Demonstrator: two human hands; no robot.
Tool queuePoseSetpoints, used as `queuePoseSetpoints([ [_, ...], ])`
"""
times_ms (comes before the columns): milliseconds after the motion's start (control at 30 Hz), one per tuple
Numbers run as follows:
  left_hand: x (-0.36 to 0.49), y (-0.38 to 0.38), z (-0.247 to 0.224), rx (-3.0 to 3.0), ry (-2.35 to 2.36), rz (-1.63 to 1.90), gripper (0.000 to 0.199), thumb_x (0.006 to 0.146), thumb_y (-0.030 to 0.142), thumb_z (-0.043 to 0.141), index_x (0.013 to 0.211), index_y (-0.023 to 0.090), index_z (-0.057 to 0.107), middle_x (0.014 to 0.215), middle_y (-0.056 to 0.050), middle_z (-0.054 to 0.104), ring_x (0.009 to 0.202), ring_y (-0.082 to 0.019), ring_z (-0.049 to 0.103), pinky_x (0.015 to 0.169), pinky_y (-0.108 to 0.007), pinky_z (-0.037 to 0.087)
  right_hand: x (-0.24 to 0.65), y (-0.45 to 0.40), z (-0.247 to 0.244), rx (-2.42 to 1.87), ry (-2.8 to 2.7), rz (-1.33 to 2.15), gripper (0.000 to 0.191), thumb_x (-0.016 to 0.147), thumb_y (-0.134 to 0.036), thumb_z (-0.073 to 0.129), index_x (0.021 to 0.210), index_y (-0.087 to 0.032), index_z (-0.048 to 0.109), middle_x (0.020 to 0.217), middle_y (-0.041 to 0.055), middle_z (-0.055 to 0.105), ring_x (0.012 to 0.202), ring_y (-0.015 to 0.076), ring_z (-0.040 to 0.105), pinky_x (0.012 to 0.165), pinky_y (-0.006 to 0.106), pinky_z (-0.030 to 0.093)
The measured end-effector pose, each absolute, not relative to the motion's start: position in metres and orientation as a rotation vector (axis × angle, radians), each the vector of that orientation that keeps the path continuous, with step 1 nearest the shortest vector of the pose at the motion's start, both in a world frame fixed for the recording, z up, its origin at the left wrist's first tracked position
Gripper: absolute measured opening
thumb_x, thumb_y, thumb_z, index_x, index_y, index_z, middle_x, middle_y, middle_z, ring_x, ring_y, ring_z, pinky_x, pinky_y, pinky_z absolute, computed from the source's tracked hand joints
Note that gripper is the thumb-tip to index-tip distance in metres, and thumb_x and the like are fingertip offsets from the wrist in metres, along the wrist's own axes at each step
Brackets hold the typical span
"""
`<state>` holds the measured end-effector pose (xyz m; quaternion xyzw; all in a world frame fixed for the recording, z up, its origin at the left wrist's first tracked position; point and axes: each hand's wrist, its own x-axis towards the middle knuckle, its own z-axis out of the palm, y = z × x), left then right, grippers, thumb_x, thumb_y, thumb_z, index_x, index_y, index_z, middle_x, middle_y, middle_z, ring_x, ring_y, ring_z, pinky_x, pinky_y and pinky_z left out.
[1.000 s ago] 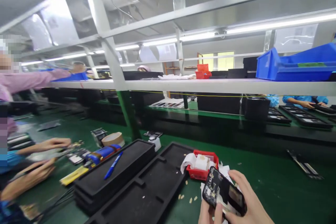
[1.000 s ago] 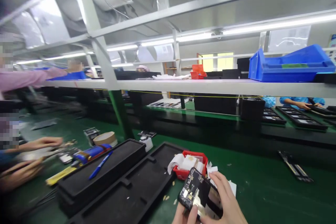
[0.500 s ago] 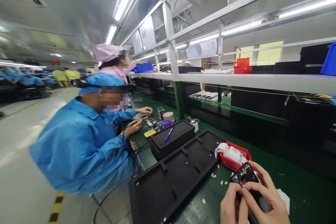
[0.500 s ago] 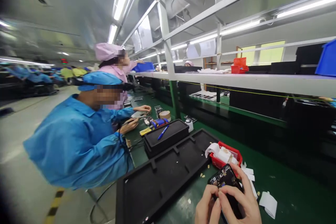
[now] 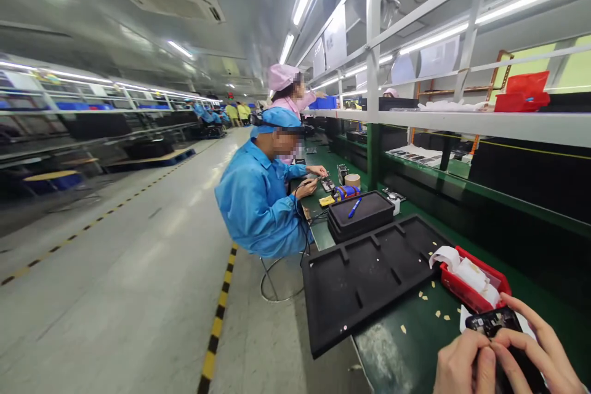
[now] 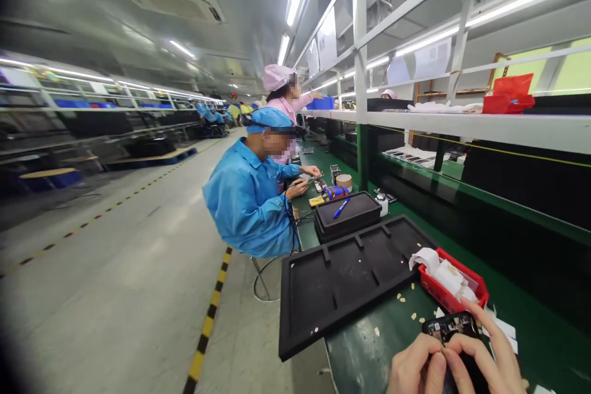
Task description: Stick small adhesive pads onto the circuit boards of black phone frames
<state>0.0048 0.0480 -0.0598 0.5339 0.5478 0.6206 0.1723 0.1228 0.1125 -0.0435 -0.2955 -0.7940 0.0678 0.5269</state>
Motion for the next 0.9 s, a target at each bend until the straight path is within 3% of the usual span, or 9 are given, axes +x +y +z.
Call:
queuePoseSetpoints([
  [100,-0.003,0.033,-0.035,1.494,1.445,1.705,0.056,0.104,0.059,0.028,0.084,0.02,0.063,0.079,-0.009,0.072,0.069,-0.018,0.066,0.064,-0.027,0.049,0.115,0.095,-0.035,-0.721,-1.959,0.035,0.015,0.099,-0.03,0.053,0.094,-0.023,0.066,0.135,0.0127,0.059,0.119,0.0309,0.061,0.099,0.048,0.05],
  [200,-0.015,0.023,-0.023,1.383,1.363,1.644,0.039,0.107,0.044,0.034,0.095,0.02,0.063,0.088,-0.005,0.069,0.078,-0.016,0.064,0.074,-0.025,0.049,0.106,0.082,-0.016,-0.736,-2.002,0.209,0.015,0.101,-0.023,0.048,0.093,-0.022,0.06,0.13,0.0135,0.059,0.121,0.027,0.06,0.1,0.044,0.051],
  [267,-0.024,0.022,-0.024,1.319,1.328,1.603,0.029,0.104,0.041,0.043,0.096,0.02,0.061,0.083,-0.001,0.063,0.072,-0.013,0.059,0.068,-0.023,0.046,0.102,0.094,0.0,-0.749,-2.005,0.433,0.022,0.103,-0.027,0.043,0.087,-0.021,0.057,0.119,0.0128,0.063,0.113,0.024,0.063,0.094,0.039,0.054],
  [367,-0.033,0.021,-0.033,1.249,1.315,1.562,0.024,0.102,0.039,0.049,0.091,0.02,0.058,0.069,0.005,0.048,0.058,-0.011,0.044,0.057,-0.023,0.037,0.099,0.146,0.019,-0.929,-1.946,0.576,0.03,0.106,-0.035,0.04,0.084,-0.02,0.055,0.088,0.0069,0.067,0.084,0.0181,0.065,0.076,0.031,0.055],
  [467,-0.037,0.015,-0.042,1.203,1.328,1.556,0.023,0.101,0.04,0.051,0.095,0.02,0.06,0.07,0.005,0.048,0.06,-0.011,0.044,0.06,-0.023,0.037,0.092,0.213,0.025,-1.088,-2.05,0.659,0.024,0.1,-0.034,0.06,0.084,-0.016,0.062,0.081,0.002,0.067,0.072,0.0137,0.064,0.07,0.028,0.055],
  [533,-0.038,0.009,-0.045,1.159,1.337,1.558,0.026,0.101,0.043,0.052,0.111,0.02,0.06,0.068,0.006,0.048,0.059,-0.011,0.045,0.059,-0.023,0.039,0.084,0.248,0.023,-1.169,-2.153,0.731,0.022,0.099,-0.034,0.066,0.09,-0.014,0.066,0.085,0.0008,0.068,0.072,0.0122,0.065,0.07,0.028,0.057],
  [633,-0.04,0.006,-0.044,1.0,1.32,1.575,0.048,0.099,0.049,0.057,0.137,0.02,0.051,0.063,0.008,0.046,0.054,-0.012,0.047,0.056,-0.023,0.043,0.079,0.275,0.018,-1.259,-2.246,0.79,0.022,0.1,-0.035,0.065,0.099,-0.014,0.068,0.097,0.0034,0.07,0.082,0.0142,0.068,0.076,0.031,0.06],
  [733,-0.042,0.01,-0.04,0.817,1.264,1.62,0.064,0.089,0.056,0.069,0.136,0.016,0.054,0.063,0.005,0.056,0.054,-0.013,0.054,0.056,-0.023,0.048,0.08,0.279,0.013,-1.312,-2.266,0.816,0.021,0.1,-0.034,0.064,0.105,-0.014,0.068,0.104,0.0052,0.071,0.089,0.0158,0.069,0.081,0.033,0.061],
  [900,-0.043,0.019,-0.035,0.739,1.226,1.645,0.063,0.082,0.058,0.075,0.126,0.015,0.061,0.071,0.0,0.067,0.057,-0.013,0.061,0.061,-0.024,0.054,0.081,0.28,0.013,-1.316,-2.215,0.86,0.019,0.099,-0.032,0.066,0.1,-0.013,0.069,0.098,0.004,0.072,0.085,0.0147,0.07,0.079,0.033,0.061],
])
